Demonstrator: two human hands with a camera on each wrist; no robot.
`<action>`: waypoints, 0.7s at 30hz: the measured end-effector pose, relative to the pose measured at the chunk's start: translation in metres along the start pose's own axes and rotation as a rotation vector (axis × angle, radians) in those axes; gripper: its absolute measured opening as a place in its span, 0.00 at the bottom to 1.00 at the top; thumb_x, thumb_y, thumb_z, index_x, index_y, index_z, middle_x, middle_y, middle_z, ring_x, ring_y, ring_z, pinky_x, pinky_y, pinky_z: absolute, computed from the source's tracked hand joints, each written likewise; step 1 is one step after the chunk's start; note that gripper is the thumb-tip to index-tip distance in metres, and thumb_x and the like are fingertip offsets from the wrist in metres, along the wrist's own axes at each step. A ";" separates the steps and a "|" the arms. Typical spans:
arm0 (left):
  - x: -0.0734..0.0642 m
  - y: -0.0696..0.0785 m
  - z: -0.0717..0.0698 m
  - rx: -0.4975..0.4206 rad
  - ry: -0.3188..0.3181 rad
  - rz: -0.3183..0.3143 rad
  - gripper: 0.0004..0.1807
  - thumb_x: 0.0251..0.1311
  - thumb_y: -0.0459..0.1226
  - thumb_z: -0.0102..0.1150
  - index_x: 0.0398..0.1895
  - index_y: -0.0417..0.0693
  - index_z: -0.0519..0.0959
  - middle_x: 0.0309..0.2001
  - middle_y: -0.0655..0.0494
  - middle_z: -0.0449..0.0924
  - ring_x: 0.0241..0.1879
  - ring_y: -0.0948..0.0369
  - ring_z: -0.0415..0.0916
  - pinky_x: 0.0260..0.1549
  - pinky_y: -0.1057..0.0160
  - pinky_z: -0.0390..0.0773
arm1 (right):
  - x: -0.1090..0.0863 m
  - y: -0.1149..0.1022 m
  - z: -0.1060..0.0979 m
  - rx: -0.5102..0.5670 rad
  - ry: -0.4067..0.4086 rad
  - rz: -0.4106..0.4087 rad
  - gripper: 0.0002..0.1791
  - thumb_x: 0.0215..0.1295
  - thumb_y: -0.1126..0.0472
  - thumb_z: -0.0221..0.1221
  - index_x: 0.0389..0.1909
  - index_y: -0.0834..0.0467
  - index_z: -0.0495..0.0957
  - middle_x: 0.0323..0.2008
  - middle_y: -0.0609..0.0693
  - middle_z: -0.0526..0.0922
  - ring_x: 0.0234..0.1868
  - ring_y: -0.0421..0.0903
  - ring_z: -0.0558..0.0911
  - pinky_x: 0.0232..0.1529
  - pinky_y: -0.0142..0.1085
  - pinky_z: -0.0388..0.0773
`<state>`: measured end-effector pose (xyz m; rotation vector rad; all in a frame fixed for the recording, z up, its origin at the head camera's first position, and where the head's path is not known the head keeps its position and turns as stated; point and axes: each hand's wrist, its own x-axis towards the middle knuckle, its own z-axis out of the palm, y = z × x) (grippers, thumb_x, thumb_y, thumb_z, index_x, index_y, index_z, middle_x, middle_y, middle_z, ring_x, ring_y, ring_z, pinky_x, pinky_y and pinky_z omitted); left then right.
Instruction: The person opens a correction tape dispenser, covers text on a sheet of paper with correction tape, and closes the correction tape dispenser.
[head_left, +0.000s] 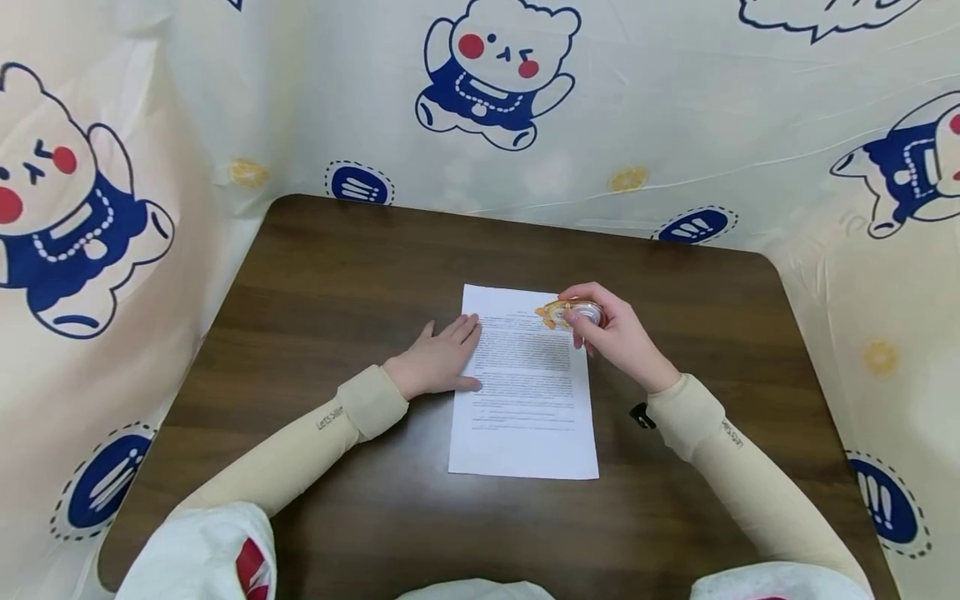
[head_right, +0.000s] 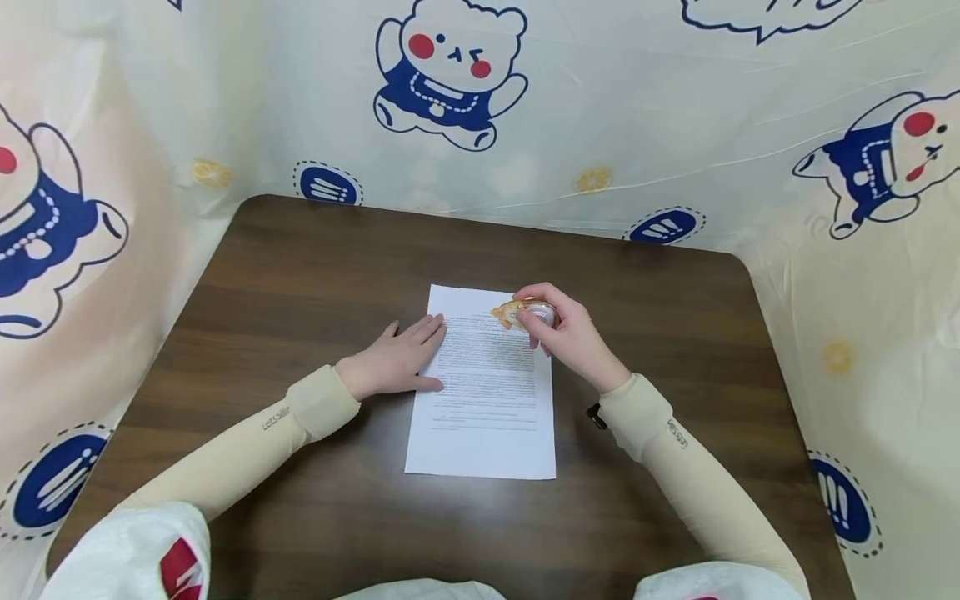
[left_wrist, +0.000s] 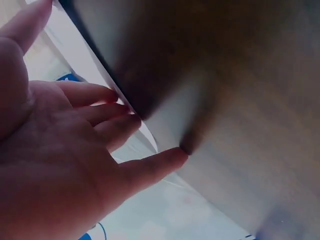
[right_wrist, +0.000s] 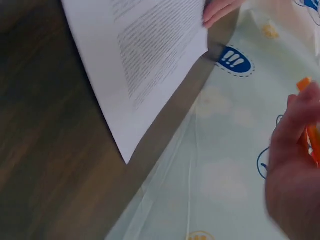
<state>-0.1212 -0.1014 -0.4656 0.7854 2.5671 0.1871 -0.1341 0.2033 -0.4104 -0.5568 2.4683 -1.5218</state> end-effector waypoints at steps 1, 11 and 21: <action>-0.001 0.000 0.003 0.011 -0.009 -0.002 0.55 0.70 0.62 0.59 0.84 0.39 0.46 0.85 0.44 0.38 0.84 0.49 0.38 0.72 0.29 0.49 | 0.001 0.002 0.001 -0.014 0.010 0.019 0.16 0.74 0.53 0.64 0.59 0.50 0.77 0.33 0.58 0.83 0.24 0.56 0.80 0.22 0.41 0.78; -0.020 0.016 0.003 0.024 0.040 0.083 0.52 0.71 0.60 0.59 0.83 0.37 0.50 0.84 0.42 0.44 0.83 0.48 0.43 0.70 0.33 0.60 | 0.010 0.015 0.010 -0.180 -0.048 -0.003 0.18 0.71 0.56 0.68 0.59 0.51 0.77 0.45 0.55 0.86 0.32 0.59 0.84 0.28 0.37 0.80; 0.005 -0.004 -0.001 0.004 -0.008 -0.006 0.60 0.65 0.66 0.61 0.84 0.40 0.45 0.85 0.45 0.37 0.84 0.50 0.34 0.73 0.29 0.48 | 0.033 0.024 0.033 -0.373 -0.225 -0.176 0.17 0.72 0.59 0.66 0.60 0.53 0.82 0.53 0.48 0.87 0.49 0.45 0.84 0.56 0.47 0.81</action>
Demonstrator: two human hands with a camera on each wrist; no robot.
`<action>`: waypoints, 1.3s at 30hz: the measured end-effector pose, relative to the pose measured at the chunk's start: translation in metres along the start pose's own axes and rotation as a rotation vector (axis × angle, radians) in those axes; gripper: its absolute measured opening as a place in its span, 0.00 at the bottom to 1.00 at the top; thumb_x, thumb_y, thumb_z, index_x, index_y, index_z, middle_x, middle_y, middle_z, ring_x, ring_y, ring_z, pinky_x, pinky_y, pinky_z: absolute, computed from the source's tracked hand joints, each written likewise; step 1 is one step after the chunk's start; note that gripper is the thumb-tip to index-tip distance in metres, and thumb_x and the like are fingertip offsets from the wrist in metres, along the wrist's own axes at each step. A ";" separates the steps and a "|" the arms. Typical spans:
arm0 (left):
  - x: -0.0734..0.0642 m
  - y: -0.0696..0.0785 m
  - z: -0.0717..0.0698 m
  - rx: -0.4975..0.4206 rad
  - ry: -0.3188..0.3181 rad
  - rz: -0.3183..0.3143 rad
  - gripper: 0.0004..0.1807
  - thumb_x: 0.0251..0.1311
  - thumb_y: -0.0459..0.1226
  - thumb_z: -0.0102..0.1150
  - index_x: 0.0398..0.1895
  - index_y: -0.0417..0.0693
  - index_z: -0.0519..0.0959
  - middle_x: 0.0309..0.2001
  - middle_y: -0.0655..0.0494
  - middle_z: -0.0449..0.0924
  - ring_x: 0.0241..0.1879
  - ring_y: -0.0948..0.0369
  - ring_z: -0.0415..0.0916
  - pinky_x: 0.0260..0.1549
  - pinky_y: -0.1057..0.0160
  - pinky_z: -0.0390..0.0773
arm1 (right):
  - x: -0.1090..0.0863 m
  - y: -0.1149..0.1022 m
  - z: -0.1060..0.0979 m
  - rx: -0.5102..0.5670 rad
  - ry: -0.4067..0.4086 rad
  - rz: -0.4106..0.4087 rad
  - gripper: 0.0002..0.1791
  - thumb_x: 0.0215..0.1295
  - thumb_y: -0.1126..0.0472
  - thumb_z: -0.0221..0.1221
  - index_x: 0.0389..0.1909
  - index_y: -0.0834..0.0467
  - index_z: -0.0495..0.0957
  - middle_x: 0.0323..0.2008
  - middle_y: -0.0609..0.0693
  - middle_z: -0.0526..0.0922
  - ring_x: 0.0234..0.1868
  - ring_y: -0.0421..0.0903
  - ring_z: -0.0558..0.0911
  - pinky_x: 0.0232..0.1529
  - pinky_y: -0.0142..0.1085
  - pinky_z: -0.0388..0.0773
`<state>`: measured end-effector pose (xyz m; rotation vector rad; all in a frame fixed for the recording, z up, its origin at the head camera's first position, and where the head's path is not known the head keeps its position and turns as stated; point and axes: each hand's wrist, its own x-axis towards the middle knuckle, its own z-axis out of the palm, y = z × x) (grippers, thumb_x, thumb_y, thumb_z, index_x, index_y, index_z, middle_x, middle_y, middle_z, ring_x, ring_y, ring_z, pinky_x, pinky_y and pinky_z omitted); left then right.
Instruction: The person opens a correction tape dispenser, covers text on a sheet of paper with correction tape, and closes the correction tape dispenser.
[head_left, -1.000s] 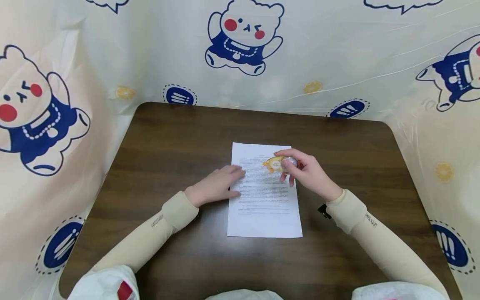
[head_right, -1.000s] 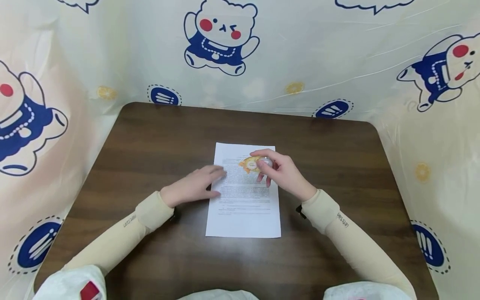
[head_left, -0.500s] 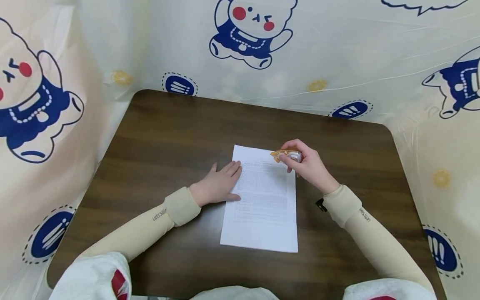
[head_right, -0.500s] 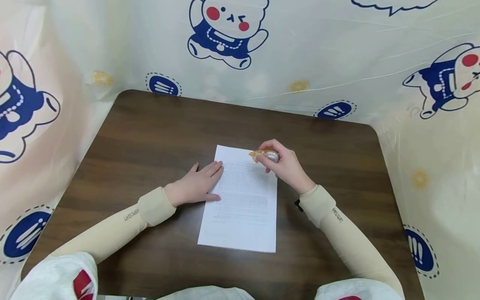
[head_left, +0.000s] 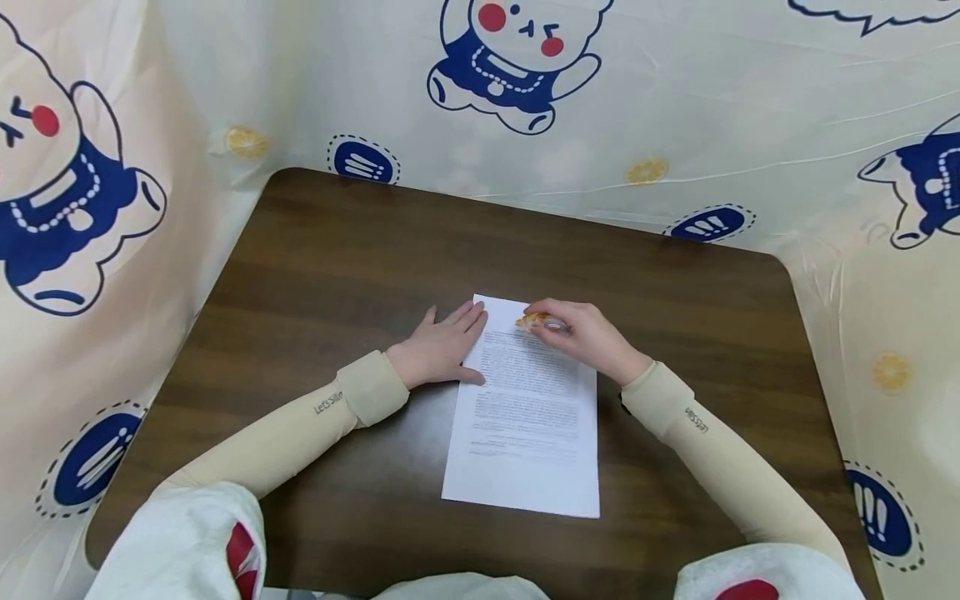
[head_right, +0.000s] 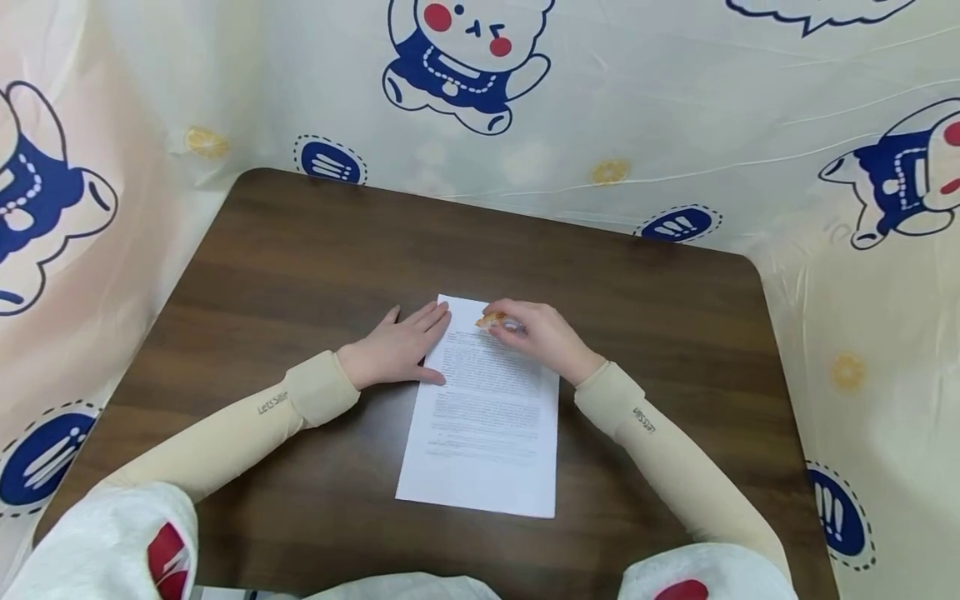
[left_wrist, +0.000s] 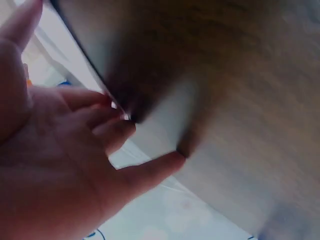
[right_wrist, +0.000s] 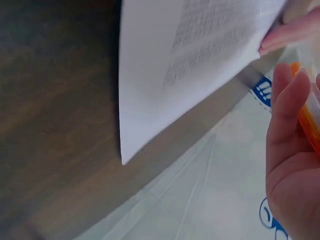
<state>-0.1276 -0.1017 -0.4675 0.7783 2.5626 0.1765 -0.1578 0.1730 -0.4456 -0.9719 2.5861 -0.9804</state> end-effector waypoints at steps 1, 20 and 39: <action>0.002 0.000 0.000 -0.005 0.001 -0.010 0.60 0.65 0.66 0.60 0.84 0.40 0.45 0.85 0.44 0.37 0.84 0.50 0.34 0.72 0.28 0.47 | 0.003 0.000 0.001 -0.019 -0.013 -0.014 0.17 0.72 0.59 0.66 0.59 0.53 0.82 0.52 0.48 0.87 0.49 0.45 0.84 0.56 0.46 0.81; 0.017 -0.019 -0.008 -0.077 0.030 0.028 0.64 0.62 0.67 0.63 0.84 0.39 0.41 0.85 0.44 0.34 0.84 0.50 0.34 0.73 0.28 0.44 | 0.039 0.008 0.012 -0.067 -0.122 -0.082 0.19 0.71 0.62 0.67 0.60 0.58 0.81 0.56 0.51 0.86 0.53 0.48 0.84 0.59 0.46 0.80; 0.008 -0.026 -0.010 -0.077 0.069 0.053 0.60 0.64 0.64 0.63 0.85 0.42 0.44 0.85 0.44 0.39 0.84 0.49 0.40 0.72 0.30 0.51 | 0.042 0.008 0.017 -0.102 -0.137 -0.099 0.16 0.72 0.60 0.67 0.57 0.55 0.81 0.51 0.48 0.85 0.49 0.45 0.83 0.56 0.43 0.80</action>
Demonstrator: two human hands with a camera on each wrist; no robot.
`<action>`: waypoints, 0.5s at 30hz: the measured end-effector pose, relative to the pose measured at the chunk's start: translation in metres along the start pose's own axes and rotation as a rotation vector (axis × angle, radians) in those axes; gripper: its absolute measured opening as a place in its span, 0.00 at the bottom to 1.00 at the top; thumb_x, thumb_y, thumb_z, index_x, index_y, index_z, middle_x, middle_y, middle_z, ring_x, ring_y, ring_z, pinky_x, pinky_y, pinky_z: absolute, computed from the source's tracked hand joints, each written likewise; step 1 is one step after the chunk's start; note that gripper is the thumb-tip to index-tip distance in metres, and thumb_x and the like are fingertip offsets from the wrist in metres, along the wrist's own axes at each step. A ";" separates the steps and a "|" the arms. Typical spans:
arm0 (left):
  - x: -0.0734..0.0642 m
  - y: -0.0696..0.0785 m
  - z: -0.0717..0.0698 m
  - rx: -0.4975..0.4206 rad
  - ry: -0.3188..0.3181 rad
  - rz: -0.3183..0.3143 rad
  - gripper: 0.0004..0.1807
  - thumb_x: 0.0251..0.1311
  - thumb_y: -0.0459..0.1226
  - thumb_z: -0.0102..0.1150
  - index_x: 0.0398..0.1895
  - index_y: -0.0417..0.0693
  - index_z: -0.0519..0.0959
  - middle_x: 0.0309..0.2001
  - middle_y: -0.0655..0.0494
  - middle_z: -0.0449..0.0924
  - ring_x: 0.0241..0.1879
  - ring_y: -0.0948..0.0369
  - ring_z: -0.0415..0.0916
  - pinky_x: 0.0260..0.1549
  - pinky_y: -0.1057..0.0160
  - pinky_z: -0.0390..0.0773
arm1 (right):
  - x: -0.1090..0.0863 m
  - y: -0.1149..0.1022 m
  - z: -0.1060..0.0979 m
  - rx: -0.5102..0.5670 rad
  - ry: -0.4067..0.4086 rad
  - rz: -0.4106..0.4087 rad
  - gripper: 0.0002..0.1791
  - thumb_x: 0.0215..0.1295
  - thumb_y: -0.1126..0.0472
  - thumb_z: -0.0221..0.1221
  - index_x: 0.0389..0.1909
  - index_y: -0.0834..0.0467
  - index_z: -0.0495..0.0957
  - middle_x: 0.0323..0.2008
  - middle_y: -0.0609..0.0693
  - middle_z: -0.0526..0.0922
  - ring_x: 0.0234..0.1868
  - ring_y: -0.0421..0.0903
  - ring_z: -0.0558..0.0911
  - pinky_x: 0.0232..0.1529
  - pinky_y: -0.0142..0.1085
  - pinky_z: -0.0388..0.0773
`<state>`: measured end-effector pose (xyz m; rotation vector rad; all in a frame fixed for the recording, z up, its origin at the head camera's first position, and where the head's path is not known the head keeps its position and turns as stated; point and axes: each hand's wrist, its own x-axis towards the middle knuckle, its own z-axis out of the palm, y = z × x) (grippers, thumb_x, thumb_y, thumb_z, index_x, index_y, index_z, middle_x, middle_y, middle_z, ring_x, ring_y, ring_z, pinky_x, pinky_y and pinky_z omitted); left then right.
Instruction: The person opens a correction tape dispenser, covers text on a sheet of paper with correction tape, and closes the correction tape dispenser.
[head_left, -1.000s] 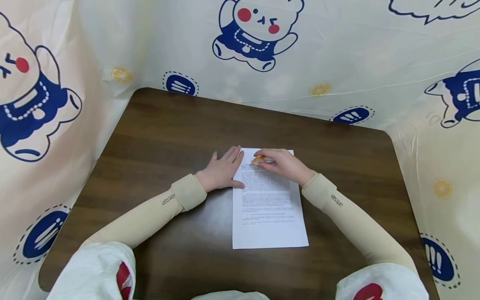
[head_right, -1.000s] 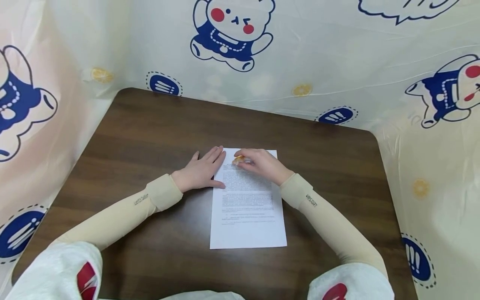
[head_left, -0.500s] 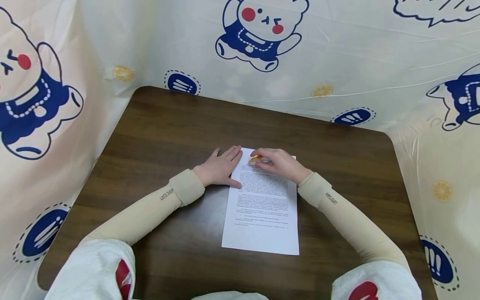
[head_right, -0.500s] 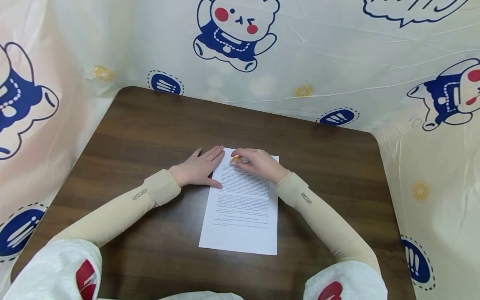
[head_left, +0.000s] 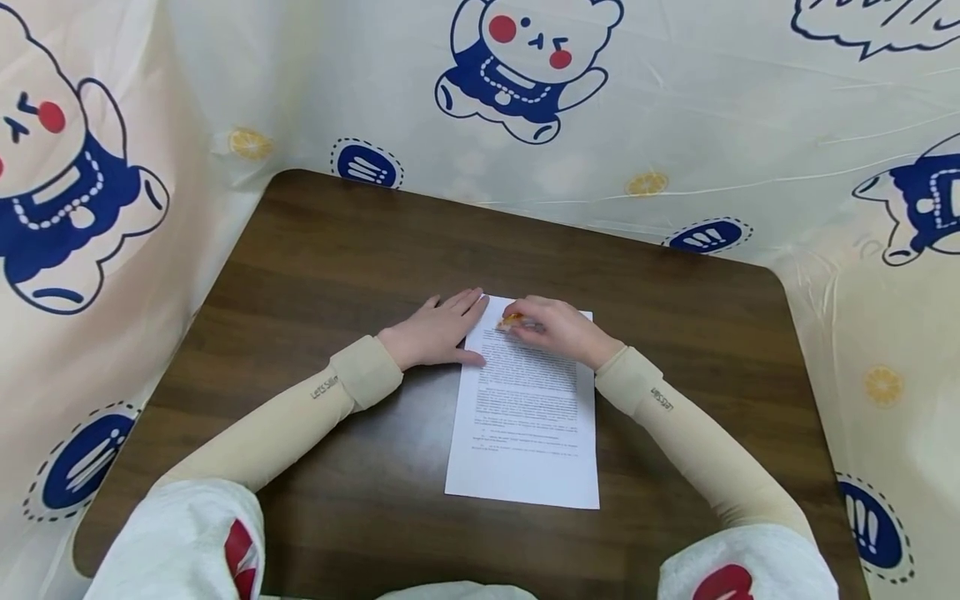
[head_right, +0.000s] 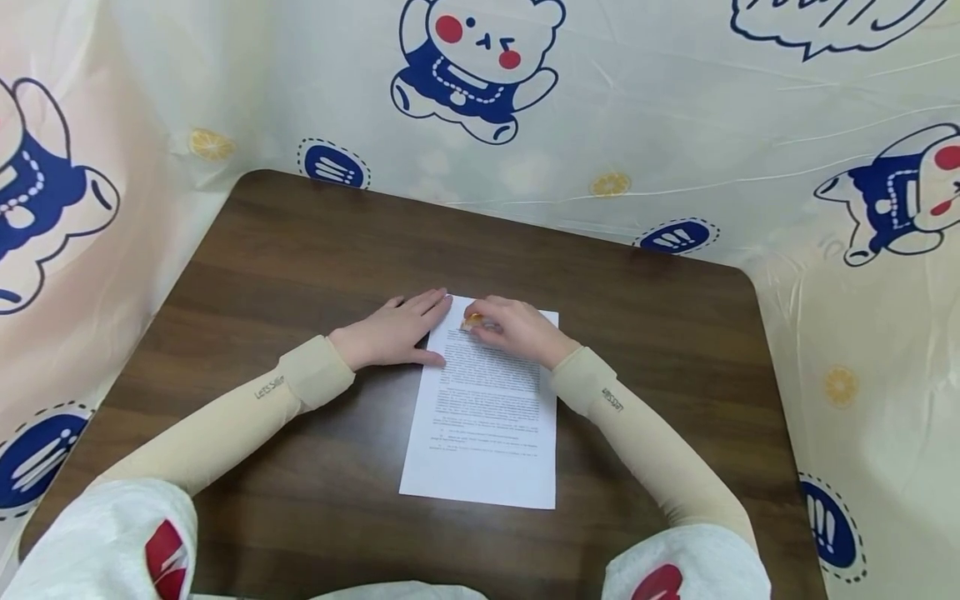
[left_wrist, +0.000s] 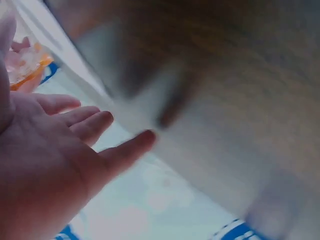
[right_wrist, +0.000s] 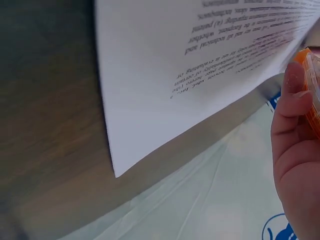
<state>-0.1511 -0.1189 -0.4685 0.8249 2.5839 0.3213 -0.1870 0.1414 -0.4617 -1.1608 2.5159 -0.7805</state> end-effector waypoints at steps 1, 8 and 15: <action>-0.003 0.002 0.000 -0.009 0.001 -0.003 0.61 0.63 0.65 0.64 0.85 0.42 0.44 0.85 0.44 0.39 0.84 0.49 0.40 0.71 0.28 0.53 | -0.002 0.000 0.000 0.000 0.006 0.002 0.16 0.72 0.60 0.67 0.57 0.54 0.81 0.51 0.48 0.85 0.50 0.45 0.83 0.57 0.44 0.80; -0.025 0.022 0.009 0.050 -0.098 -0.023 0.71 0.51 0.70 0.70 0.84 0.38 0.44 0.85 0.42 0.37 0.84 0.47 0.36 0.65 0.20 0.53 | -0.009 0.001 0.002 0.000 0.010 0.018 0.17 0.72 0.58 0.66 0.59 0.53 0.80 0.53 0.47 0.85 0.50 0.45 0.82 0.58 0.43 0.80; -0.026 0.026 0.018 0.096 -0.116 -0.024 0.72 0.48 0.71 0.70 0.84 0.37 0.46 0.84 0.41 0.38 0.84 0.45 0.37 0.65 0.20 0.51 | -0.003 0.002 0.005 0.011 -0.004 0.013 0.19 0.73 0.59 0.65 0.62 0.55 0.79 0.56 0.49 0.84 0.52 0.47 0.82 0.61 0.45 0.79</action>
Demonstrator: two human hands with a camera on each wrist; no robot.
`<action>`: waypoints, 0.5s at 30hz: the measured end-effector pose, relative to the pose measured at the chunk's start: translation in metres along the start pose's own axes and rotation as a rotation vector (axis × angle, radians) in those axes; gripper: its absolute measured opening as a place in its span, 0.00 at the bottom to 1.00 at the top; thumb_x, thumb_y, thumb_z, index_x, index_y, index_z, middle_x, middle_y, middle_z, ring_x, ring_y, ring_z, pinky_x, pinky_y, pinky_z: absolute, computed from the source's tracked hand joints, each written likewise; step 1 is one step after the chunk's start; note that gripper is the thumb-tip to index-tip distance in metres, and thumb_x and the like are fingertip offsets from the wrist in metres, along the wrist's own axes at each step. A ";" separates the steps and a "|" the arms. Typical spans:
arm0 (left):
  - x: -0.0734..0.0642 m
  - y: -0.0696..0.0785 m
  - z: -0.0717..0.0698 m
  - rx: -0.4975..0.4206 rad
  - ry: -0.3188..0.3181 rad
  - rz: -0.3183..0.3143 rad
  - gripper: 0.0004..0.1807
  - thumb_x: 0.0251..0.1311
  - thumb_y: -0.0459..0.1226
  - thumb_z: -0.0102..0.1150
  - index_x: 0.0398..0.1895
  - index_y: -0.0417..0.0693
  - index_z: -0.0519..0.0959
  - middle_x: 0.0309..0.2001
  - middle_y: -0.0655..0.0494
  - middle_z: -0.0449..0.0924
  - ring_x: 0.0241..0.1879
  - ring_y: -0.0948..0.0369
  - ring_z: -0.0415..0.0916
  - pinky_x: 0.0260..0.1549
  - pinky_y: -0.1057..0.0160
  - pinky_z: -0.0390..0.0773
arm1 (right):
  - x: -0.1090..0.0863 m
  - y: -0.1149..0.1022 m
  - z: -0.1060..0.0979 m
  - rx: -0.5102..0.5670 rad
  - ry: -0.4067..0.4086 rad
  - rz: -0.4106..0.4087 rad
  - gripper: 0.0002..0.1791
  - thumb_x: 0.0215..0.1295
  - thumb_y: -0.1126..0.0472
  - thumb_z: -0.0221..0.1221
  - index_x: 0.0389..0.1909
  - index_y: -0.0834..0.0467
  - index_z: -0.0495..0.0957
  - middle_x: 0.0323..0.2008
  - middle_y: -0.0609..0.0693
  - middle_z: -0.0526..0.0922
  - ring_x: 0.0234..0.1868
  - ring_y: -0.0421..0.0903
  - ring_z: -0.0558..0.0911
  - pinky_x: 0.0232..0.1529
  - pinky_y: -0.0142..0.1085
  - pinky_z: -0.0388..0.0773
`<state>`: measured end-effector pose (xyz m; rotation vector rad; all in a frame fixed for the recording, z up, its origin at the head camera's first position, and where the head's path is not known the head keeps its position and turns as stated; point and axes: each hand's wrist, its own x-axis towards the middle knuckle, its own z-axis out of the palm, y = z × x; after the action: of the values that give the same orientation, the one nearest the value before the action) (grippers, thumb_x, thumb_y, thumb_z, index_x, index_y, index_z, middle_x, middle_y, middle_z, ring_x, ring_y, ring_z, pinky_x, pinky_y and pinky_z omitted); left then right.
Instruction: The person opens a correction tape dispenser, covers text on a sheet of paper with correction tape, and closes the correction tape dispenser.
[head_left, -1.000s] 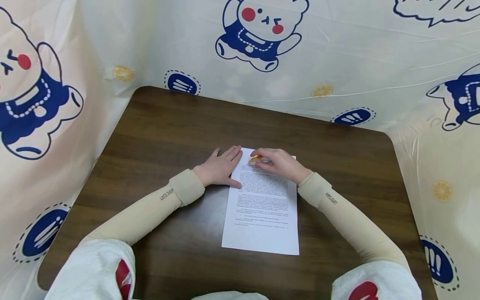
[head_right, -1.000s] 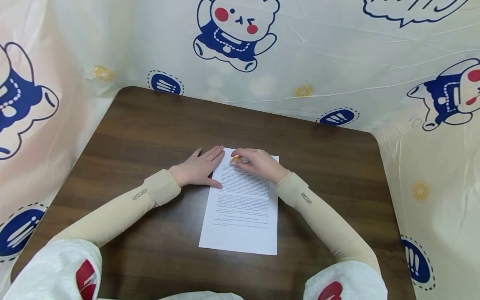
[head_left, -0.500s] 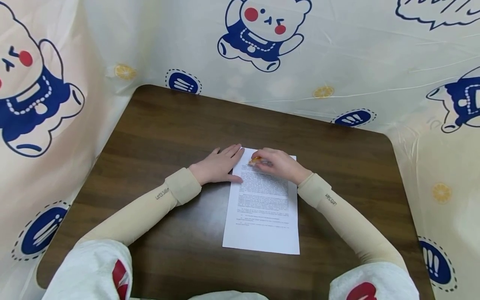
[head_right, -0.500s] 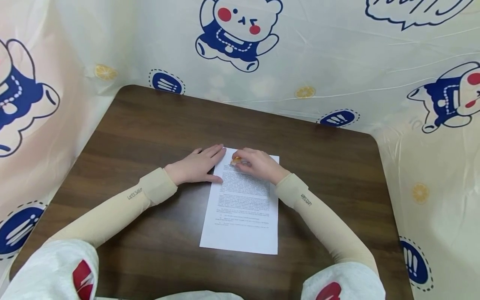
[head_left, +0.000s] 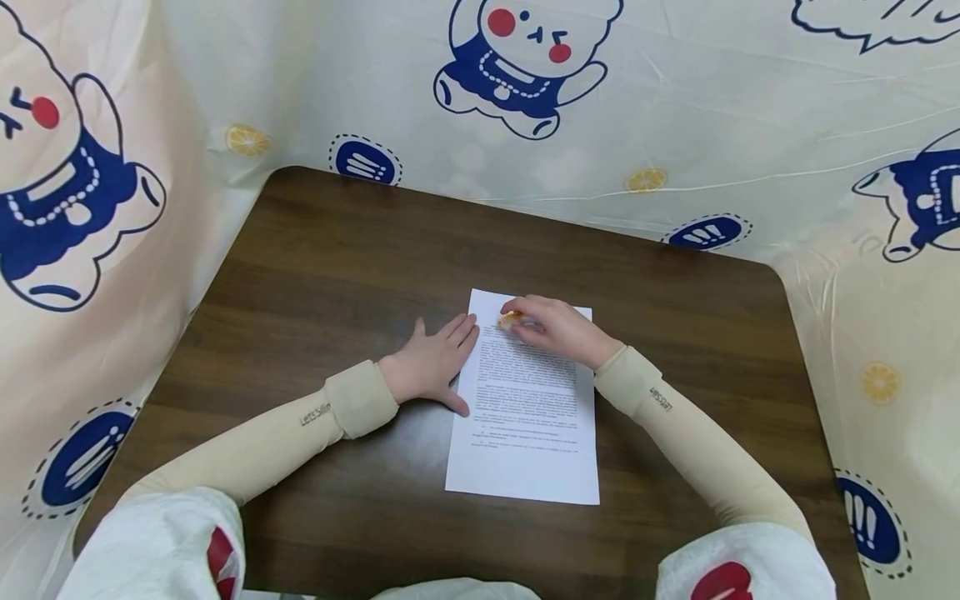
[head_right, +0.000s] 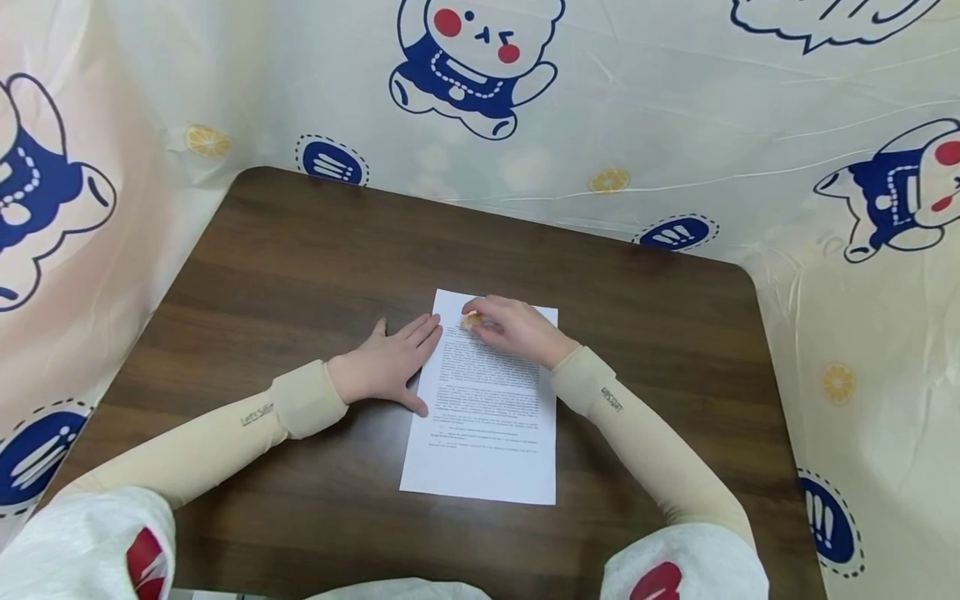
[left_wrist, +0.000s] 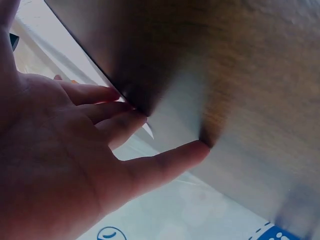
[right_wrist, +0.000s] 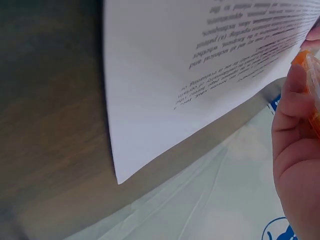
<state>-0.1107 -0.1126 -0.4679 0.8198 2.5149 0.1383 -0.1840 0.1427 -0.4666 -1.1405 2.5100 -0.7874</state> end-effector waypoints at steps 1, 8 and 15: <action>0.000 0.000 0.000 -0.007 0.001 -0.001 0.72 0.48 0.70 0.71 0.84 0.37 0.46 0.84 0.41 0.38 0.83 0.45 0.37 0.65 0.20 0.51 | 0.002 0.000 0.000 0.004 -0.003 0.000 0.19 0.73 0.59 0.65 0.62 0.55 0.78 0.57 0.49 0.84 0.53 0.47 0.82 0.62 0.45 0.78; -0.001 0.000 -0.002 -0.023 0.005 -0.006 0.72 0.48 0.70 0.71 0.84 0.39 0.45 0.85 0.42 0.36 0.83 0.45 0.37 0.67 0.21 0.49 | 0.009 0.001 0.002 0.028 -0.033 -0.003 0.17 0.73 0.60 0.65 0.60 0.55 0.79 0.55 0.49 0.84 0.52 0.46 0.83 0.60 0.44 0.80; -0.002 -0.001 -0.003 -0.017 -0.003 -0.007 0.73 0.48 0.71 0.70 0.84 0.39 0.45 0.85 0.42 0.36 0.83 0.45 0.37 0.68 0.22 0.49 | 0.010 0.000 0.004 0.012 -0.047 -0.010 0.16 0.74 0.60 0.65 0.60 0.55 0.81 0.54 0.49 0.84 0.49 0.45 0.83 0.56 0.42 0.82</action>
<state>-0.1111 -0.1141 -0.4650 0.8037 2.5104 0.1553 -0.1891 0.1337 -0.4706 -1.1547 2.4597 -0.7684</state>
